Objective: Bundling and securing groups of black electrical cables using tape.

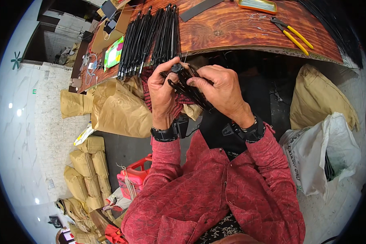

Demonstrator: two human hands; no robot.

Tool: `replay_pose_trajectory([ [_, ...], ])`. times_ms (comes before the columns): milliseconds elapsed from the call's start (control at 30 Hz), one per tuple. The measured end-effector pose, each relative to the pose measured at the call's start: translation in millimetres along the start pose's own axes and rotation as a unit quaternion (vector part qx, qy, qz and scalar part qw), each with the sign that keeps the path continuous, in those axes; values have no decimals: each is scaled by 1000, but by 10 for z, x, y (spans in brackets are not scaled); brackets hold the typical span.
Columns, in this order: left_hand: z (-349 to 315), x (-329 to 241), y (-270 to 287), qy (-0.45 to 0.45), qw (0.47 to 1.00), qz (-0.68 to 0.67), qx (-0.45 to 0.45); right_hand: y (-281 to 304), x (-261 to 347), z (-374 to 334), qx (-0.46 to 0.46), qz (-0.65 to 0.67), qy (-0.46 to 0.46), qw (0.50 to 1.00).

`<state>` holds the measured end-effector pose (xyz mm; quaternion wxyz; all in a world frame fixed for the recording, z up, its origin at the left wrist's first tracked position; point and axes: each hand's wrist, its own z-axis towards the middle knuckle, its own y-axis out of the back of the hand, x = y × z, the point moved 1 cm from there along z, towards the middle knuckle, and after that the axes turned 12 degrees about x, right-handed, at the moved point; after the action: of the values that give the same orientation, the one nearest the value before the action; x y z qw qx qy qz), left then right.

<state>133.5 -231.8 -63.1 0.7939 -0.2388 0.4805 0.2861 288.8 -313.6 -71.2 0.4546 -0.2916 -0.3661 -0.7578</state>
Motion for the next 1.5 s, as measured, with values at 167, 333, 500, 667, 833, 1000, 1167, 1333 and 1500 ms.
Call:
replay_pose_trajectory([
  [167,51,-123,-157,15,992,-122,32,41,29,-24,-11,-29,-16,999],
  [333,-9,-135,-310,-6,1000,21,-15,40,39,-25,-41,-8,-14,999],
  [500,-29,-37,-283,-42,994,80,-55,27,74,-37,-27,-35,-4,999],
  [667,-37,17,-254,-78,990,97,-67,-14,24,-64,-7,50,-2,999],
  [833,-47,49,-217,-85,992,69,-63,-16,4,-44,-6,63,-8,998],
  [1000,-46,43,-234,-75,994,50,-61,-43,0,-63,-8,116,-46,992],
  [1167,-44,38,-218,-83,996,9,-31,-48,26,-72,0,123,-89,988],
  [1333,-39,37,-205,-72,997,-5,-29,-59,5,-76,17,185,-99,978],
  [1500,-54,51,-192,-74,997,-10,-27,-15,-7,-58,45,298,-158,940],
])
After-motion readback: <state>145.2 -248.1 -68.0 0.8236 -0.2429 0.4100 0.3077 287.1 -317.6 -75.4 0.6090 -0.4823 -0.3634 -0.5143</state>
